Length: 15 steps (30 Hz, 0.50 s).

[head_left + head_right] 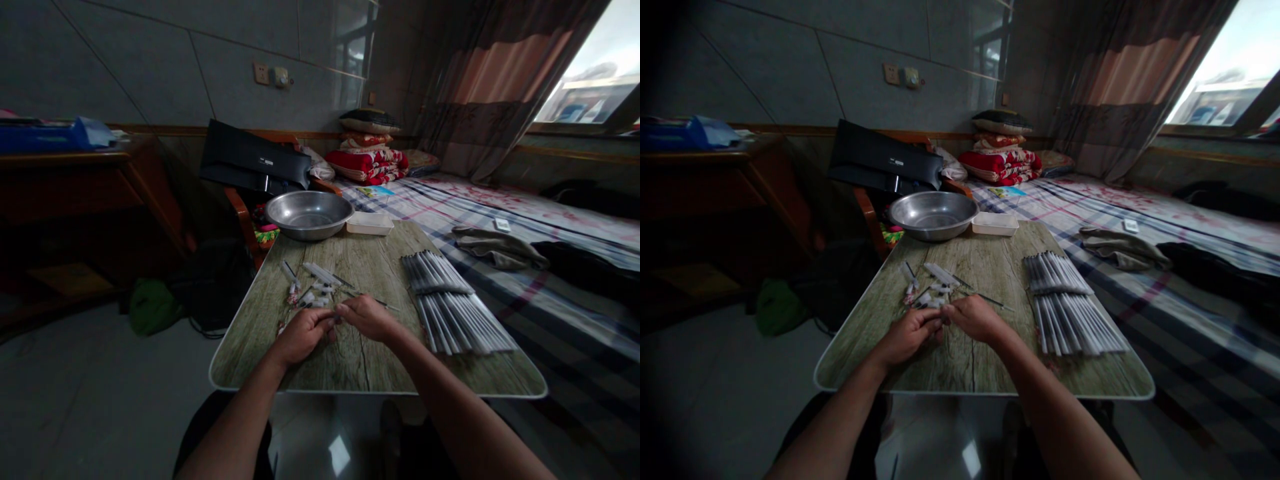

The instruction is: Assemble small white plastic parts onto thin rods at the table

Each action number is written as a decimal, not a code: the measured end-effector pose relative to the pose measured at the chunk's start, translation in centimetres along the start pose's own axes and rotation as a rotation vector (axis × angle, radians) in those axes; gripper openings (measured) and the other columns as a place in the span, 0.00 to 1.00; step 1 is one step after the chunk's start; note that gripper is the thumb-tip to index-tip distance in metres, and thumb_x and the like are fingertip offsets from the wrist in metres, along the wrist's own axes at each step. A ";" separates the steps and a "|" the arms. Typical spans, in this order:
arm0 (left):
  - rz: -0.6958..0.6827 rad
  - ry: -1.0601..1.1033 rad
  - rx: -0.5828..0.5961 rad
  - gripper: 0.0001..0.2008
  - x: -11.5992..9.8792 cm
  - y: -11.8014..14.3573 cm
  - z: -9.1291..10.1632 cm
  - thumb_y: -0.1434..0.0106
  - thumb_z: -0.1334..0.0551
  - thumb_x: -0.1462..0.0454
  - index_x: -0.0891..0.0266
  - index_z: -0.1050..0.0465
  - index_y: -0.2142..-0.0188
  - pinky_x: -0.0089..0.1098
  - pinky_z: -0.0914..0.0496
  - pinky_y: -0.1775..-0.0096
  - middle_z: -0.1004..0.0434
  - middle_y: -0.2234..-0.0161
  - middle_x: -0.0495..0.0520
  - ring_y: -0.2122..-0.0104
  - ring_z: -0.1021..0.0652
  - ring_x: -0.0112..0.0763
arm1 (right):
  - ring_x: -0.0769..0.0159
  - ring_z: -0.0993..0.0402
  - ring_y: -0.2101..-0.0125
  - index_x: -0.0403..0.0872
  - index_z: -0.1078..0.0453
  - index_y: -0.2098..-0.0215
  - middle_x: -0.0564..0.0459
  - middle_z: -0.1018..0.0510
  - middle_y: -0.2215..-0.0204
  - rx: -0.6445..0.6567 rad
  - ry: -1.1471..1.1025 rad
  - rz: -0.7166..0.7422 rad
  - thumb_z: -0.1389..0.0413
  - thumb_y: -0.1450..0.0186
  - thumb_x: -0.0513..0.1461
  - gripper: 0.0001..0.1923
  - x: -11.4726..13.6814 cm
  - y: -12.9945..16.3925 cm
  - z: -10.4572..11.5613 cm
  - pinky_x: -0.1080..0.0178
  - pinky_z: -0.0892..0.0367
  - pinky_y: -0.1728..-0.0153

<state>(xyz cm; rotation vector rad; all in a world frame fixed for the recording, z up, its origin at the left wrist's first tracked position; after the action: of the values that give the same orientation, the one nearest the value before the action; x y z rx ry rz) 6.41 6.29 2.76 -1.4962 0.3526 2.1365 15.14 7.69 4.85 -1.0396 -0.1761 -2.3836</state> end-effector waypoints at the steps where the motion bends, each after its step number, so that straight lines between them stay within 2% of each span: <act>1: -0.005 0.006 -0.002 0.15 0.0 0.0 0.0 0.34 0.46 0.58 0.64 0.23 0.60 0.30 0.34 0.63 0.23 0.72 0.52 0.69 0.26 0.32 | 0.72 0.37 0.79 0.44 0.32 0.76 0.56 0.32 0.82 -0.007 -0.014 -0.014 0.57 0.30 0.44 0.22 -0.1 0.0 0.1 0.67 0.43 0.73; 3: -0.008 0.013 -0.010 0.15 0.0 0.0 0.1 0.34 0.46 0.58 0.64 0.23 0.62 0.30 0.34 0.63 0.23 0.73 0.52 0.70 0.26 0.32 | 0.71 0.37 0.78 0.45 0.32 0.74 0.56 0.32 0.80 -0.014 -0.080 -0.017 0.55 0.31 0.44 0.18 -0.1 0.1 0.4 0.68 0.43 0.74; 6: 0.002 0.001 -0.032 0.14 0.3 -0.1 0.3 0.35 0.45 0.58 0.64 0.23 0.65 0.30 0.34 0.64 0.23 0.73 0.51 0.70 0.26 0.31 | 0.70 0.35 0.75 0.46 0.34 0.68 0.57 0.30 0.76 -0.015 -0.149 0.020 0.46 0.38 0.39 0.04 0.2 0.3 0.6 0.69 0.42 0.74; 8: 0.011 -0.009 -0.049 0.14 0.3 0.0 0.4 0.35 0.45 0.58 0.63 0.24 0.67 0.30 0.34 0.64 0.23 0.73 0.51 0.70 0.26 0.31 | 0.71 0.35 0.75 0.45 0.34 0.68 0.58 0.30 0.76 -0.016 -0.139 0.017 0.45 0.40 0.36 0.02 0.1 0.3 0.4 0.69 0.42 0.73; 9: 0.017 -0.014 -0.048 0.14 0.3 0.0 0.4 0.35 0.45 0.58 0.63 0.24 0.67 0.30 0.35 0.65 0.23 0.74 0.51 0.71 0.26 0.31 | 0.71 0.35 0.75 0.45 0.34 0.69 0.58 0.30 0.77 -0.008 -0.124 0.009 0.46 0.39 0.36 0.02 0.1 0.3 0.2 0.69 0.42 0.73; 13: 0.013 -0.029 -0.011 0.14 -0.2 0.0 0.0 0.35 0.45 0.58 0.63 0.24 0.66 0.30 0.34 0.65 0.24 0.74 0.51 0.70 0.26 0.31 | 0.73 0.37 0.78 0.44 0.32 0.75 0.57 0.32 0.81 0.016 -0.026 -0.020 0.53 0.33 0.39 0.15 -0.1 0.1 -0.2 0.68 0.44 0.74; 15: 0.016 -0.026 -0.007 0.14 -0.2 0.0 0.0 0.35 0.46 0.59 0.63 0.24 0.65 0.30 0.34 0.64 0.24 0.74 0.51 0.70 0.26 0.32 | 0.73 0.37 0.78 0.44 0.32 0.76 0.56 0.32 0.81 0.011 -0.009 -0.025 0.54 0.32 0.41 0.18 -0.2 0.0 -0.1 0.68 0.44 0.74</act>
<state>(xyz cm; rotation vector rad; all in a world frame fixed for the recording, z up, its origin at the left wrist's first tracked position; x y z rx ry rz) 6.52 6.23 2.97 -1.4731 0.3504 2.1695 15.22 7.72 4.66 -1.0485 -0.2066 -2.3977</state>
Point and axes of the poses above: each hand's wrist, its own y-axis away from the middle knuckle, its own z-axis out of the back of the hand, x = y × z, the point moved 10 cm from there along -y, towards the middle knuckle
